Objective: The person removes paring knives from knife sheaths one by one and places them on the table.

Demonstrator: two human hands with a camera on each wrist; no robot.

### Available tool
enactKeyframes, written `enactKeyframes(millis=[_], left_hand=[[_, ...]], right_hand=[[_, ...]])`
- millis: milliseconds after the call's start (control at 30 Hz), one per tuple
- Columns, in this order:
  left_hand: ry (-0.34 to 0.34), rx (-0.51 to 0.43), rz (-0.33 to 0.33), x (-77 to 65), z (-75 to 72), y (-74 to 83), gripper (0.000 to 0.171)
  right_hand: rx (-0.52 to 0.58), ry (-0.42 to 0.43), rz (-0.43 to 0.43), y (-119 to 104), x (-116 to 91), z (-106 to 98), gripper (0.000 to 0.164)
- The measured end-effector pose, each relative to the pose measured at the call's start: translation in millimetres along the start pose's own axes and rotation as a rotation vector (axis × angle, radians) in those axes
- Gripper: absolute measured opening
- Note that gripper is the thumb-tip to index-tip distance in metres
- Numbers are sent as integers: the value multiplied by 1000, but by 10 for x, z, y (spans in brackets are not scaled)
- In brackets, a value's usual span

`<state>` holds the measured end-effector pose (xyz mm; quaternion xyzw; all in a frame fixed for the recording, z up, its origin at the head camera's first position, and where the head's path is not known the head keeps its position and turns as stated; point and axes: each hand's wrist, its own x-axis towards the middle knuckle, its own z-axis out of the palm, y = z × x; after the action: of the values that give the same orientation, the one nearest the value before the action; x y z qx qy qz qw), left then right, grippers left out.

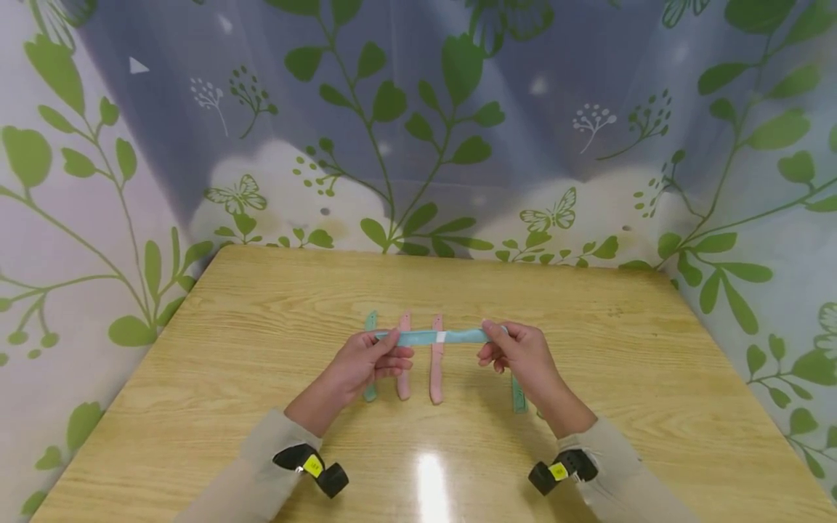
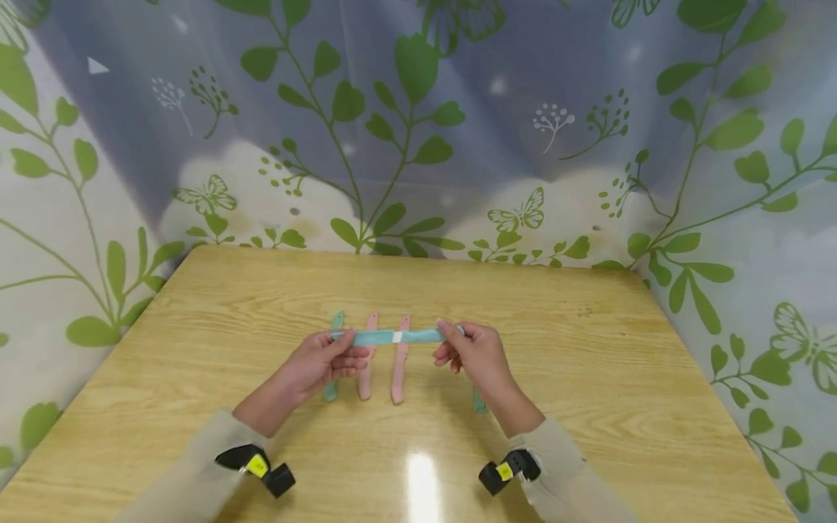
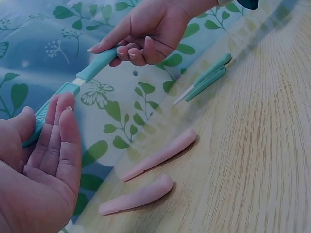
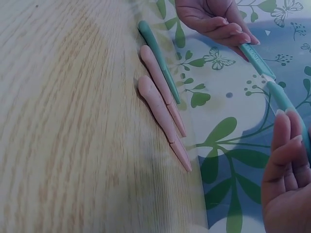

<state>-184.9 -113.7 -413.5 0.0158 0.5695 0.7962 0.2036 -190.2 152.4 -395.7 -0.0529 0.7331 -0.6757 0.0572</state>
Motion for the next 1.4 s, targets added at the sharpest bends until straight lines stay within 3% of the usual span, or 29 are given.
enactKeyframes(millis=[133,633,867,1167,1400], left_hand=[[-3,3,10,-14,0,-2,29],[9,34,19,-34,5,15,32],[11,50,21,-52,-4,20,37],[1,50,20,-75,-30,27,29],[43,72,24,-77,-47,46,30]], right_hand=[[-2,7,17,-7,-11,4,51],[20,-2,29,1,-23,-5,43],[28,16,52,13,-32,-29,46],[32,18,54,20,-48,-50,50],[3,-58,54,36,-49,-101,46]])
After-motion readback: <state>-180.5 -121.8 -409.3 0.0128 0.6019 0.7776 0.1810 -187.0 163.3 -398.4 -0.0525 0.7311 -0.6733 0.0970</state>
